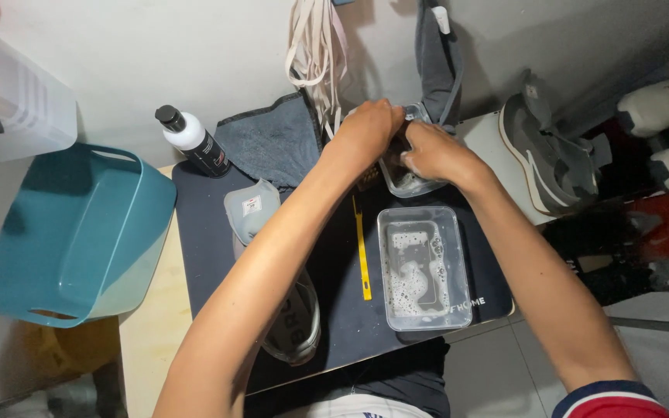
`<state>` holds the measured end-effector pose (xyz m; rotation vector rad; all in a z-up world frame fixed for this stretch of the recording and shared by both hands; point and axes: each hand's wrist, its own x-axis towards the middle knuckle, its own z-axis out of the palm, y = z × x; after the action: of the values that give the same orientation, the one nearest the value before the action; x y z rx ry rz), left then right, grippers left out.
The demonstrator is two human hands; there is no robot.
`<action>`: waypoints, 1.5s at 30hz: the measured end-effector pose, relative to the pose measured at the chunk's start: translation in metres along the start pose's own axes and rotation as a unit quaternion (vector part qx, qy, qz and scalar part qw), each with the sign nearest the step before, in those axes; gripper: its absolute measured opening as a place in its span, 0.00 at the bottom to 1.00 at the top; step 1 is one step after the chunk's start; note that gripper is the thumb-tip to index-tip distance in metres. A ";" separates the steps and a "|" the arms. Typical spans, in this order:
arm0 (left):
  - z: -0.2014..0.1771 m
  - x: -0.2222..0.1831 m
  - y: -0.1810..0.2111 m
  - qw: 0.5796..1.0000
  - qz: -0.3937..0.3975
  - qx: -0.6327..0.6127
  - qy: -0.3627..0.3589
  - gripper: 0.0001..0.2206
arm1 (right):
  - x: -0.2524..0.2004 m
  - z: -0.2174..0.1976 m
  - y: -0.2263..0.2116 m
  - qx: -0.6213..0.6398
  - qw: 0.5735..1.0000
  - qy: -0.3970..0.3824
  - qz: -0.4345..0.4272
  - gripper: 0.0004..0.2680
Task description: Washing shoelaces in a container of soapy water, rinsing them, and drying them with a microfiber cloth.
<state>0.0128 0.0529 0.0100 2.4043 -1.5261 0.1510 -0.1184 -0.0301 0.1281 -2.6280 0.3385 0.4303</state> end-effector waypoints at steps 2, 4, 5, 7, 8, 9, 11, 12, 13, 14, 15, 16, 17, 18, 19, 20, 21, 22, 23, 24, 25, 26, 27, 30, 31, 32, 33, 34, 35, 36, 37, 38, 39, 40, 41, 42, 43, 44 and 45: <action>-0.024 -0.010 0.011 1.000 -0.012 0.010 0.005 0.07 | -0.001 0.004 0.006 -0.022 0.999 0.037 -0.021 0.14; -0.022 -0.010 0.010 0.999 -0.022 0.020 0.012 0.06 | -0.001 0.010 0.010 -0.046 0.995 0.076 -0.041 0.14; -0.007 -0.006 0.005 0.998 -0.004 0.062 0.026 0.09 | -0.002 0.016 0.011 -0.061 0.995 0.066 -0.035 0.13; -0.007 -0.006 0.009 0.994 0.013 0.101 0.038 0.14 | -0.005 0.021 0.007 -0.075 0.995 0.055 -0.028 0.12; -0.024 -0.010 0.018 0.995 0.003 0.093 0.027 0.17 | -0.006 0.022 0.001 -0.052 0.998 0.032 -0.002 0.10; -0.041 -0.015 0.025 0.996 -0.010 0.087 0.018 0.21 | -0.006 0.021 -0.007 -0.029 0.999 0.008 0.021 0.09; -0.013 -0.008 0.009 0.999 -0.013 0.048 0.019 0.18 | 0.008 0.033 0.006 -0.063 0.998 -0.005 0.013 0.08; 0.002 -0.004 0.002 1.000 -0.013 0.009 0.020 0.15 | 0.014 0.038 0.013 -0.097 0.995 -0.016 0.007 0.08; -0.002 -0.005 0.002 1.000 -0.013 0.008 0.020 0.15 | 0.016 0.041 0.019 -0.097 0.995 -0.017 0.008 0.08; -0.005 -0.006 0.002 1.000 -0.025 -0.008 0.008 0.13 | 0.017 0.043 0.024 -0.049 0.999 0.021 -0.005 0.07; -0.010 -0.006 0.000 0.999 -0.038 -0.022 -0.003 0.11 | 0.021 0.044 0.028 -0.002 0.998 0.061 -0.020 0.08; -0.012 -0.004 0.000 0.999 -0.038 -0.021 -0.001 0.11 | 0.016 0.042 0.023 -0.003 0.998 0.062 -0.021 0.08; -0.014 -0.003 0.001 0.995 -0.067 -0.069 -0.018 0.11 | 0.011 0.040 0.018 0.009 0.996 0.088 -0.020 0.09; -0.015 -0.002 0.001 0.988 -0.096 -0.117 -0.035 0.12 | 0.006 0.038 0.013 0.022 0.993 0.115 -0.019 0.10; -0.011 0.000 -0.001 0.987 -0.098 -0.118 -0.037 0.12 | 0.021 0.049 0.035 0.022 0.993 0.111 -0.019 0.10; -0.007 0.001 -0.003 0.985 -0.104 -0.135 -0.042 0.12 | 0.037 0.060 0.056 0.039 0.985 0.162 -0.055 0.11; -0.004 0.005 -0.006 0.982 -0.109 -0.150 -0.045 0.12 | 0.053 0.068 0.077 0.056 0.971 0.214 -0.090 0.13; -0.020 0.000 0.001 0.982 -0.109 -0.151 -0.046 0.12 | 0.040 0.060 0.063 0.055 0.971 0.213 -0.089 0.13; -0.036 -0.003 0.008 0.975 -0.124 -0.181 -0.046 0.13 | 0.028 0.051 0.050 0.078 0.971 0.204 -0.101 0.13; -0.053 -0.007 0.015 0.966 -0.138 -0.211 -0.047 0.13 | 0.015 0.041 0.036 0.099 0.969 0.196 -0.113 0.14; -0.053 -0.004 0.016 0.966 -0.138 -0.212 -0.047 0.13 | 0.027 0.047 0.051 0.099 0.969 0.197 -0.113 0.14; -0.052 -0.002 0.017 0.966 -0.141 -0.214 -0.041 0.13 | 0.039 0.052 0.066 0.074 0.973 0.198 -0.094 0.09; -0.052 -0.003 0.017 0.964 -0.149 -0.216 -0.035 0.13 | 0.052 0.059 0.079 0.048 0.976 0.198 -0.078 0.06; -0.042 0.005 0.007 0.971 -0.143 -0.181 -0.062 0.15 | 0.009 0.020 0.023 0.033 0.991 0.113 -0.060 0.15; -0.036 0.006 0.007 0.971 -0.143 -0.181 -0.063 0.15 | 0.009 0.022 0.020 0.033 0.991 0.113 -0.059 0.15; -0.031 0.007 0.008 0.974 -0.134 -0.166 -0.076 0.17 | 0.009 0.024 0.018 -0.009 0.996 0.074 -0.043 0.17; -0.026 0.009 0.009 0.977 -0.124 -0.149 -0.088 0.19 | 0.010 0.024 0.015 -0.052 0.998 0.037 -0.028 0.19; -0.024 0.010 0.009 0.977 -0.123 -0.148 -0.087 0.19 | 0.010 0.028 0.015 -0.052 0.998 0.038 -0.028 0.19; -0.021 0.010 0.010 0.977 -0.123 -0.142 -0.100 0.23 | 0.009 0.033 0.015 -0.033 0.999 0.013 -0.030 0.18; -0.018 0.010 0.011 0.977 -0.123 -0.135 -0.112 0.29 | 0.008 0.038 0.015 -0.013 0.999 -0.012 -0.032 0.17; -0.018 0.012 0.014 0.977 -0.123 -0.134 -0.111 0.29 | 0.004 0.036 0.010 -0.013 0.999 -0.011 -0.033 0.17; -0.018 0.013 0.016 0.976 -0.132 -0.128 -0.115 0.31 | -0.001 0.034 0.004 0.002 1.000 -0.003 -0.025 0.15; -0.017 0.013 0.019 0.975 -0.142 -0.123 -0.121 0.33 | -0.006 0.033 -0.002 0.017 1.000 0.003 -0.018 0.13; -0.017 0.012 0.018 0.975 -0.142 -0.123 -0.122 0.33 | -0.006 0.034 -0.001 0.017 1.000 0.002 -0.018 0.13; -0.017 0.012 0.017 0.975 -0.134 -0.134 -0.117 0.32 | -0.005 0.034 0.000 0.021 0.999 0.021 -0.033 0.11; -0.017 0.012 0.016 0.975 -0.126 -0.144 -0.112 0.32 | -0.005 0.034 0.001 0.024 0.998 0.040 -0.047 0.09; -0.023 0.010 0.016 0.976 -0.123 -0.143 -0.111 0.32 | -0.004 0.034 0.004 0.024 0.998 0.042 -0.046 0.09; -0.028 0.007 0.015 0.975 -0.124 -0.150 -0.110 0.32 | -0.004 0.034 0.007 0.029 0.995 0.073 -0.066 0.07; -0.034 0.004 0.014 0.973 -0.128 -0.156 -0.109 0.33 | -0.002 0.035 0.009 0.034 0.990 0.103 -0.088 0.06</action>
<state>0.0041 0.0540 0.0461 2.3855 -1.1973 -0.3897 -0.1317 -0.0210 0.0963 -2.6121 0.1802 0.0875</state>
